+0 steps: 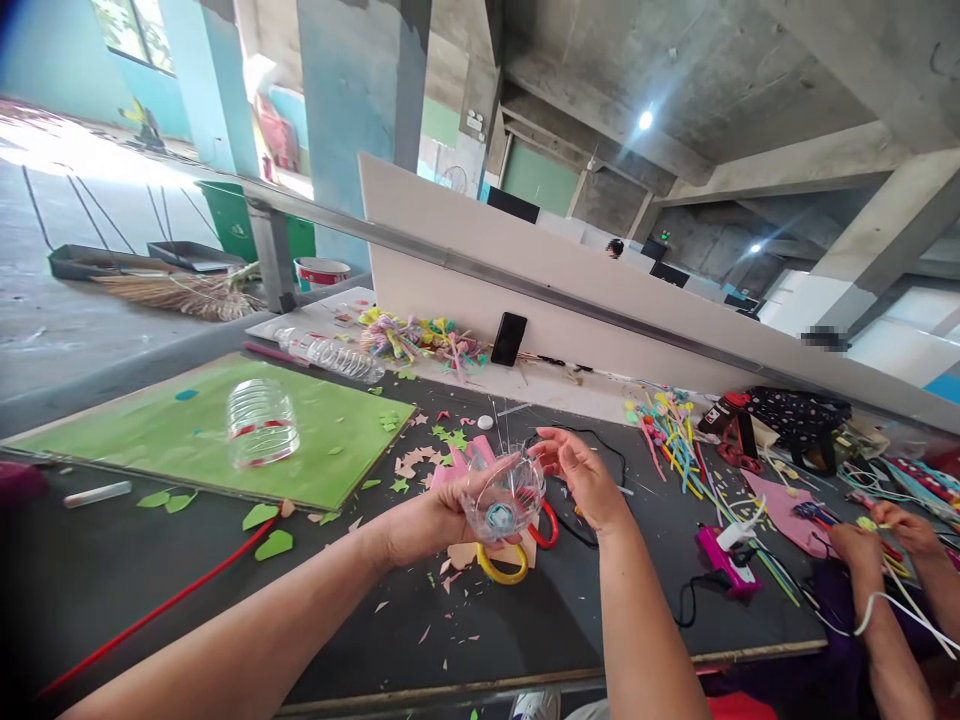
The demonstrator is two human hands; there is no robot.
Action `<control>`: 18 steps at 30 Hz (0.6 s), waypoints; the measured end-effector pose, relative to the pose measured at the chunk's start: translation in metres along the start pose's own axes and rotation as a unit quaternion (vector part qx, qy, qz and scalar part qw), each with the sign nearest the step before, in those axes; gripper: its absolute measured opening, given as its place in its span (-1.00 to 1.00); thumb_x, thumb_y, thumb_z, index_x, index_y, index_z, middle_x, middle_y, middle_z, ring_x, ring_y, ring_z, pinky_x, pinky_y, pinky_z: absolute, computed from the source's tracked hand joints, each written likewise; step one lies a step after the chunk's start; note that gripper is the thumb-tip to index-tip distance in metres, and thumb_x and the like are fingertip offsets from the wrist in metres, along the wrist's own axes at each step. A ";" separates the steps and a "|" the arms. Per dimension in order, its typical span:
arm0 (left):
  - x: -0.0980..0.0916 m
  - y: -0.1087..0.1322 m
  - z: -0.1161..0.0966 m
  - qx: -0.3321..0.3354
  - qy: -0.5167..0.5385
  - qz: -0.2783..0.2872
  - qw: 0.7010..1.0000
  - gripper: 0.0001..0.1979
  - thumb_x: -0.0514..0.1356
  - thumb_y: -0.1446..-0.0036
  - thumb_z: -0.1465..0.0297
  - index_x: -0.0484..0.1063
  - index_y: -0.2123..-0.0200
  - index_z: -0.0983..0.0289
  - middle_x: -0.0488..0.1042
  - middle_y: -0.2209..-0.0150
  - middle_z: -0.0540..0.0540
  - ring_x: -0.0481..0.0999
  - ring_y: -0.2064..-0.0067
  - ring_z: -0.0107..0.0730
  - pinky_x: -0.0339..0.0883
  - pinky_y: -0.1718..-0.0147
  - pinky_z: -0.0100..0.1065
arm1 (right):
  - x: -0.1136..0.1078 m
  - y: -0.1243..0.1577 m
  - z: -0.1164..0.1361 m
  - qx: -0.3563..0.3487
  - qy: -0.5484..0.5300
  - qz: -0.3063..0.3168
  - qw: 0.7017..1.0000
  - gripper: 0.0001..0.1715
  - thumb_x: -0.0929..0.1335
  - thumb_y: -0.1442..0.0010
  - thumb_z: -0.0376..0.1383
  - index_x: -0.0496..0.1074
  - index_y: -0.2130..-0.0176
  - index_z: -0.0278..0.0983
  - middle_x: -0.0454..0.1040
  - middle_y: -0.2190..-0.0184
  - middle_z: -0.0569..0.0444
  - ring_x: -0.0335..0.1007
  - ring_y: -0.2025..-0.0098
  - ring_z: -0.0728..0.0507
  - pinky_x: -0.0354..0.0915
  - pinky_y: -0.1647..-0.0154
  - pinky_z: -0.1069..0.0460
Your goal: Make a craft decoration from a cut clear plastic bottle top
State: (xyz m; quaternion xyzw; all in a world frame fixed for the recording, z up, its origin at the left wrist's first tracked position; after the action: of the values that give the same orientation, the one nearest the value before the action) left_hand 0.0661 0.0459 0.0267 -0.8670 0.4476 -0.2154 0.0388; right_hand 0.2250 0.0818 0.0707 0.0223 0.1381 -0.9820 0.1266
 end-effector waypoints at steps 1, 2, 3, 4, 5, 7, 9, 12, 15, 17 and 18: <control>-0.001 0.000 -0.001 0.005 0.001 -0.006 1.000 -0.09 0.40 -0.02 0.44 0.05 -0.36 0.00 0.53 -0.03 0.16 0.59 0.07 -0.15 0.42 0.05 -0.20 | 0.002 0.000 -0.006 0.013 -0.028 0.013 0.999 -0.46 0.35 -0.23 0.06 0.46 -0.07 -0.18 0.57 0.15 -0.02 0.48 0.13 -0.15 0.34 0.03 -0.05; -0.002 0.000 -0.001 0.007 0.001 -0.012 1.000 -0.10 0.40 -0.02 0.44 0.06 -0.36 0.01 0.53 -0.03 0.17 0.59 0.08 -0.15 0.42 0.05 -0.21 | 0.003 0.001 -0.011 0.024 -0.049 0.019 0.998 -0.46 0.38 -0.20 0.04 0.46 -0.07 -0.18 0.57 0.17 -0.01 0.48 0.13 -0.14 0.34 0.01 -0.04; -0.003 0.000 -0.001 0.009 0.001 -0.017 1.000 -0.11 0.40 -0.02 0.44 0.07 -0.36 0.02 0.54 -0.02 0.17 0.59 0.08 -0.16 0.42 0.06 -0.23 | 0.005 0.002 -0.017 0.036 -0.066 0.021 0.997 -0.47 0.43 -0.17 0.00 0.47 -0.05 -0.18 0.57 0.19 0.01 0.48 0.14 -0.13 0.33 0.00 -0.03; -0.004 0.000 0.000 0.009 0.002 -0.021 1.000 -0.11 0.40 -0.03 0.43 0.07 -0.36 0.03 0.55 -0.01 0.17 0.59 0.08 -0.16 0.42 0.07 -0.24 | 0.006 0.003 -0.021 0.047 -0.080 0.019 0.996 -0.50 0.46 -0.14 -0.04 0.49 -0.03 -0.19 0.57 0.21 0.04 0.48 0.16 -0.11 0.33 0.00 -0.01; -0.004 -0.001 0.001 0.008 0.005 -0.023 1.000 -0.12 0.40 -0.03 0.43 0.07 -0.36 0.04 0.55 0.01 0.17 0.59 0.08 -0.17 0.42 0.07 -0.25 | 0.007 0.003 -0.025 0.058 -0.091 0.015 0.994 -0.54 0.49 -0.11 -0.08 0.51 0.02 -0.20 0.56 0.23 0.05 0.48 0.18 -0.10 0.33 0.01 -0.01; -0.006 -0.002 0.004 0.009 0.010 -0.024 1.000 -0.12 0.39 -0.04 0.43 0.06 -0.36 0.04 0.56 0.03 0.16 0.59 0.09 -0.19 0.42 0.08 -0.25 | 0.009 0.005 -0.031 0.078 -0.108 0.015 0.991 -0.62 0.51 -0.07 -0.12 0.54 0.13 -0.23 0.56 0.28 0.06 0.48 0.23 -0.10 0.36 0.05 -0.03; -0.008 -0.003 0.006 0.015 0.012 -0.022 1.000 -0.11 0.39 -0.04 0.43 0.04 -0.36 0.03 0.55 0.02 0.16 0.59 0.08 -0.18 0.43 0.10 -0.26 | 0.009 0.005 -0.035 0.091 -0.110 0.014 0.990 -0.66 0.52 -0.05 -0.12 0.52 0.23 -0.26 0.56 0.31 0.06 0.49 0.29 -0.11 0.39 0.13 -0.05; -0.010 -0.004 0.008 0.024 0.015 -0.019 0.999 -0.09 0.39 -0.04 0.44 0.01 -0.37 0.03 0.52 -0.03 0.17 0.58 0.06 -0.16 0.42 0.12 -0.26 | 0.006 0.004 -0.036 0.093 -0.102 -0.007 0.990 -0.68 0.51 -0.05 -0.11 0.48 0.29 -0.25 0.55 0.39 0.11 0.46 0.40 -0.06 0.39 0.27 0.00; -0.011 -0.003 0.005 0.028 0.016 -0.018 0.999 -0.06 0.37 -0.07 0.44 -0.08 -0.39 0.02 0.53 0.00 0.16 0.57 0.07 -0.18 0.40 0.09 -0.24 | 0.004 0.002 -0.036 0.096 -0.077 -0.029 0.992 -0.70 0.50 -0.05 -0.12 0.45 0.31 -0.25 0.48 0.53 0.20 0.34 0.54 0.01 0.31 0.42 0.08; -0.009 -0.002 0.003 0.025 0.009 -0.009 1.000 -0.03 0.36 -0.08 0.44 -0.14 -0.40 0.02 0.53 0.02 0.14 0.57 0.08 -0.22 0.38 0.07 -0.24 | 0.004 0.002 -0.035 0.103 -0.048 -0.037 0.993 -0.72 0.49 -0.06 -0.13 0.45 0.34 -0.27 0.44 0.60 0.22 0.27 0.60 0.03 0.24 0.50 0.11; -0.008 -0.002 0.002 0.024 0.003 -0.003 1.000 -0.02 0.37 -0.08 0.44 -0.15 -0.40 0.02 0.54 0.03 0.13 0.56 0.07 -0.23 0.37 0.06 -0.24 | 0.004 0.002 -0.034 0.105 -0.030 -0.043 0.993 -0.72 0.48 -0.06 -0.13 0.45 0.35 -0.27 0.43 0.61 0.22 0.24 0.62 0.04 0.22 0.52 0.12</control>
State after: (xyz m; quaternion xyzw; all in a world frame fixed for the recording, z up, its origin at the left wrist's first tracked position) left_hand 0.0642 0.0529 0.0226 -0.8667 0.4397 -0.2284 0.0576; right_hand 0.2217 0.0884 0.0368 0.0000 0.0315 -0.9958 0.0855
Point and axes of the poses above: each hand's wrist, its own y-axis away from the middle knuckle, its own x-axis out of the palm, z = x × y, the point moved 7 cm from there along -y, towards the middle knuckle
